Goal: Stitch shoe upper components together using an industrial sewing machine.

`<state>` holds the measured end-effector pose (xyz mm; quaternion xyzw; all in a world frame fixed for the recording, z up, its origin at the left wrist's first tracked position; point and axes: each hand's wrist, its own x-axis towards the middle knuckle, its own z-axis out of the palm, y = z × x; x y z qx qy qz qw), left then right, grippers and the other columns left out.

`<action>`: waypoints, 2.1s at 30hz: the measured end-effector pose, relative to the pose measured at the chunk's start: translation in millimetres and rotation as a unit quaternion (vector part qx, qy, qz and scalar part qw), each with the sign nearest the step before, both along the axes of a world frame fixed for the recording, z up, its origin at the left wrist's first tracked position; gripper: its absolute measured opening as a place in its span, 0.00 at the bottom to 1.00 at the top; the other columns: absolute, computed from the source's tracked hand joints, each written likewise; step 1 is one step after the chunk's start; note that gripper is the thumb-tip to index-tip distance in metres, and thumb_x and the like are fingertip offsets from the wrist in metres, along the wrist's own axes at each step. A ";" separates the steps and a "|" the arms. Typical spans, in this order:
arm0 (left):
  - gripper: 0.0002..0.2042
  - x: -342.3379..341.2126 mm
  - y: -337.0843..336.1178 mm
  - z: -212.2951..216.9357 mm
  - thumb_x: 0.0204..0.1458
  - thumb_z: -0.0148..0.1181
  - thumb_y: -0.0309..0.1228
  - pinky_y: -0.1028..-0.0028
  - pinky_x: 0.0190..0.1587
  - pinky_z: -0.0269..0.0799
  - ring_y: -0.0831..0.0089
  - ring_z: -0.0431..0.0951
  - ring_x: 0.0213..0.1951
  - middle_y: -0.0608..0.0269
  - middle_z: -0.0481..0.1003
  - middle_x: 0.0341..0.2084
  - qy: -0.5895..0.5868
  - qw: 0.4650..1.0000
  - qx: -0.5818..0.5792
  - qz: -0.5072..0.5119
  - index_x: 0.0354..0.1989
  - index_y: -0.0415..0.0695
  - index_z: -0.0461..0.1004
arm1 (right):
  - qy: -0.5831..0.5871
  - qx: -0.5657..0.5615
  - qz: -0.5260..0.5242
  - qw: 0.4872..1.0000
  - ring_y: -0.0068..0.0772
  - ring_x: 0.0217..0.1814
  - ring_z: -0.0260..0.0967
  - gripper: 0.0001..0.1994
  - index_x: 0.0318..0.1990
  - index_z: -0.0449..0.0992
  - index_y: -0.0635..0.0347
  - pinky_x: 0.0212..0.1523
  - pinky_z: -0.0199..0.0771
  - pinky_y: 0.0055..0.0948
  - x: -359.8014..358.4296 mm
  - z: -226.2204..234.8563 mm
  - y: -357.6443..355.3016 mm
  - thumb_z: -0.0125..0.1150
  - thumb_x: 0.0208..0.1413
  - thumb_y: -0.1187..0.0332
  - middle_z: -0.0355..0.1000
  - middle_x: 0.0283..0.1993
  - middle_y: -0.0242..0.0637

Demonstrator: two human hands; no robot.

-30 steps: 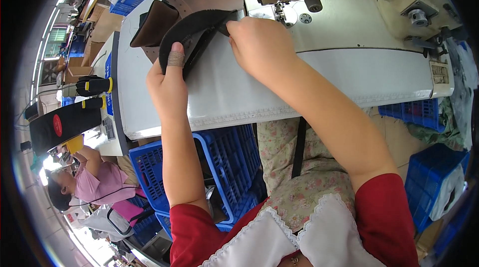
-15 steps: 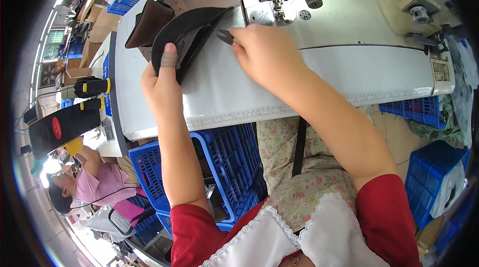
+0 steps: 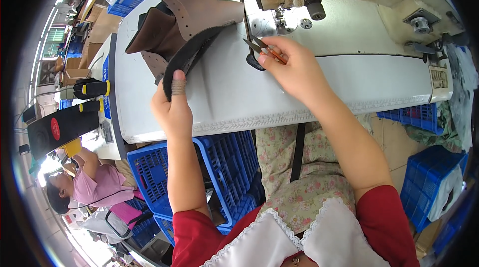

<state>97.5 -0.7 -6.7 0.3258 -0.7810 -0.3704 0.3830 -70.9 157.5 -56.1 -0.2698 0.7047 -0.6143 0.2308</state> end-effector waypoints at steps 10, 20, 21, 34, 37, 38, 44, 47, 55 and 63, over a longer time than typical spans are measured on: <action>0.17 4.1 -0.9 -5.5 0.62 0.59 0.40 0.81 0.28 0.56 0.85 0.61 0.25 0.73 0.68 0.21 -0.001 1.000 -0.003 0.004 0.40 0.35 0.79 | 0.329 0.104 -0.035 0.938 0.45 0.37 0.77 0.17 0.51 0.76 0.62 0.36 0.76 0.41 -1.1 17.4 -22.3 0.61 0.55 0.68 0.76 0.37 0.43; 0.18 10.4 -7.1 -15.4 0.62 0.59 0.39 0.82 0.40 0.62 0.81 0.69 0.35 0.67 0.76 0.32 -0.018 0.999 -0.032 0.003 0.42 0.31 0.79 | 0.515 0.148 -0.072 0.841 0.38 0.29 0.73 0.14 0.50 0.79 0.56 0.28 0.73 0.36 -6.0 22.3 -32.8 0.60 0.54 0.72 0.71 0.28 0.34; 0.18 10.5 -6.7 -15.2 0.62 0.59 0.39 0.82 0.40 0.62 0.81 0.69 0.35 0.67 0.76 0.32 -0.016 0.999 -0.032 0.003 0.42 0.31 0.79 | 0.516 0.149 -0.072 0.840 0.38 0.29 0.73 0.14 0.50 0.79 0.56 0.28 0.73 0.36 -7.1 22.4 -33.5 0.60 0.54 0.72 0.71 0.28 0.34; 0.16 12.1 -6.9 -15.8 0.59 0.62 0.37 0.73 0.50 0.68 0.67 0.75 0.43 0.52 0.78 0.42 -0.015 1.000 -0.007 -0.003 0.41 0.32 0.79 | 0.532 0.172 -0.063 0.826 0.38 0.29 0.74 0.14 0.46 0.81 0.53 0.29 0.74 0.37 -8.9 23.4 -40.4 0.58 0.52 0.73 0.73 0.28 0.35; 0.16 11.0 -6.8 -16.0 0.59 0.63 0.37 0.72 0.51 0.67 0.66 0.76 0.44 0.50 0.78 0.43 -0.018 1.000 -0.005 -0.001 0.41 0.32 0.79 | 0.528 0.176 -0.058 0.829 0.38 0.29 0.75 0.13 0.45 0.82 0.52 0.29 0.74 0.37 -9.9 23.8 -39.7 0.58 0.52 0.73 0.74 0.28 0.35; 0.16 10.6 -6.4 -15.8 0.59 0.63 0.37 0.72 0.51 0.67 0.65 0.76 0.45 0.50 0.78 0.43 -0.016 1.000 0.000 0.002 0.41 0.32 0.79 | 0.526 0.179 -0.053 0.830 0.38 0.29 0.75 0.13 0.45 0.82 0.52 0.29 0.74 0.37 -10.2 24.0 -39.2 0.58 0.53 0.73 0.74 0.28 0.36; 0.15 11.9 -5.9 -15.0 0.59 0.62 0.36 0.70 0.52 0.67 0.63 0.76 0.45 0.49 0.78 0.42 -0.019 1.000 -0.004 0.000 0.41 0.32 0.79 | 0.462 0.185 -0.047 0.866 0.42 0.31 0.77 0.11 0.44 0.82 0.55 0.32 0.76 0.38 -3.8 30.5 -32.6 0.59 0.55 0.70 0.77 0.31 0.40; 0.15 10.8 -5.9 -16.3 0.59 0.62 0.36 0.69 0.53 0.67 0.61 0.76 0.47 0.49 0.78 0.41 -0.020 1.000 -0.011 -0.004 0.41 0.33 0.79 | 0.399 0.188 -0.045 0.896 0.45 0.33 0.77 0.11 0.44 0.82 0.57 0.36 0.77 0.40 -6.0 32.3 -31.4 0.60 0.55 0.68 0.78 0.33 0.43; 0.14 9.1 -3.1 -14.0 0.59 0.62 0.36 0.68 0.55 0.66 0.60 0.75 0.50 0.50 0.79 0.40 -0.024 1.000 -0.017 -0.006 0.42 0.34 0.80 | 0.332 0.215 -0.023 0.918 0.50 0.35 0.77 0.14 0.44 0.82 0.57 0.39 0.76 0.43 -10.2 33.3 -41.0 0.60 0.53 0.62 0.78 0.29 0.46; 0.14 8.8 -2.2 -12.8 0.59 0.62 0.36 0.67 0.56 0.66 0.60 0.75 0.50 0.51 0.80 0.40 -0.027 1.000 -0.013 -0.003 0.43 0.35 0.80 | 0.283 0.152 -0.052 0.946 0.50 0.34 0.78 0.10 0.30 0.80 0.63 0.39 0.78 0.43 -12.4 28.8 -39.8 0.61 0.51 0.64 0.77 0.28 0.48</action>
